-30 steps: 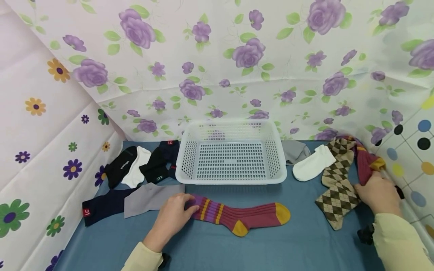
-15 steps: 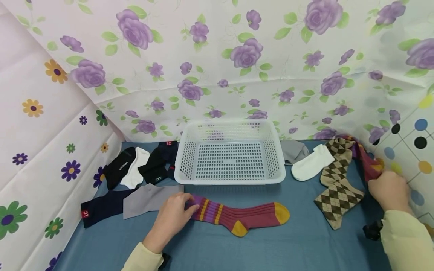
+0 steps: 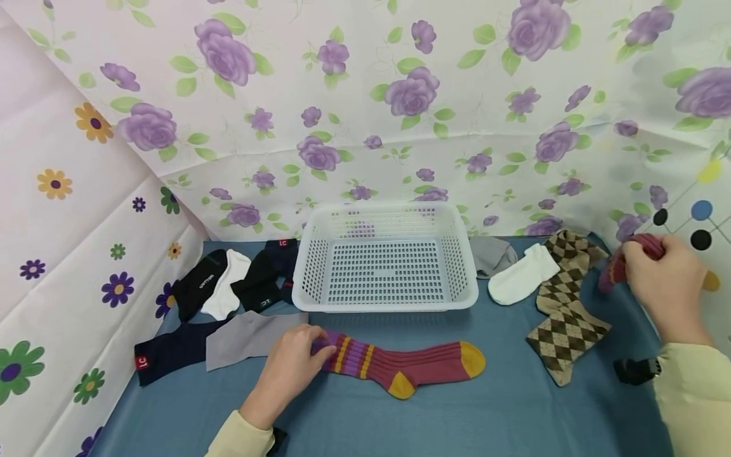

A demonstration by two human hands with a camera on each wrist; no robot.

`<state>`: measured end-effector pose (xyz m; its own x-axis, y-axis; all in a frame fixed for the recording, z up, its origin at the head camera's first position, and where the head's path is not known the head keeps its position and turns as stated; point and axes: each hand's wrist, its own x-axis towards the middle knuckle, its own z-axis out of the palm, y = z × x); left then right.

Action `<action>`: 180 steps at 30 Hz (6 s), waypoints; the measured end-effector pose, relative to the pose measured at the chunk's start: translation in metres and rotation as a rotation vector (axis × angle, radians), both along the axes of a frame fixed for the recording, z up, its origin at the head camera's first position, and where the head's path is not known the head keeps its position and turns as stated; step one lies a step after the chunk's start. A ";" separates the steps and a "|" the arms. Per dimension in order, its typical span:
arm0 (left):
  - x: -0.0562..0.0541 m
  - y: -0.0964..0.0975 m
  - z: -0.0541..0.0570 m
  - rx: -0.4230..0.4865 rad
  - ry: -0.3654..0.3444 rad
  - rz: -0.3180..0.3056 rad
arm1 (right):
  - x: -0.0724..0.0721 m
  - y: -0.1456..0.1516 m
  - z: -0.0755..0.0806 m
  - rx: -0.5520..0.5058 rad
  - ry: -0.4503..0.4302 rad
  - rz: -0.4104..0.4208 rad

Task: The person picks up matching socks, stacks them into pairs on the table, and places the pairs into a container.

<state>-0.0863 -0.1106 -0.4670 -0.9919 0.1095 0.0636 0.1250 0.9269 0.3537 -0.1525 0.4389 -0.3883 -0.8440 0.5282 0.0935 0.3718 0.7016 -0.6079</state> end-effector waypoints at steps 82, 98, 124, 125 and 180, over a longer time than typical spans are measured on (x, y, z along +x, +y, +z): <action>-0.005 0.012 0.070 0.852 0.117 -0.012 | 0.057 -0.208 0.032 -0.149 -0.054 0.846; -0.001 -0.001 0.068 0.891 0.161 0.028 | 0.071 -0.185 -0.011 -0.271 -0.105 0.757; 0.001 -0.015 0.036 0.874 -0.042 0.208 | 0.095 -0.192 -0.062 -0.265 -0.023 0.548; 0.000 -0.016 0.030 0.869 -0.065 0.215 | 0.095 -0.192 -0.063 -0.266 -0.063 0.538; -0.015 -0.013 -0.022 0.458 -0.150 0.128 | 0.073 -0.167 -0.101 -0.216 -0.435 0.565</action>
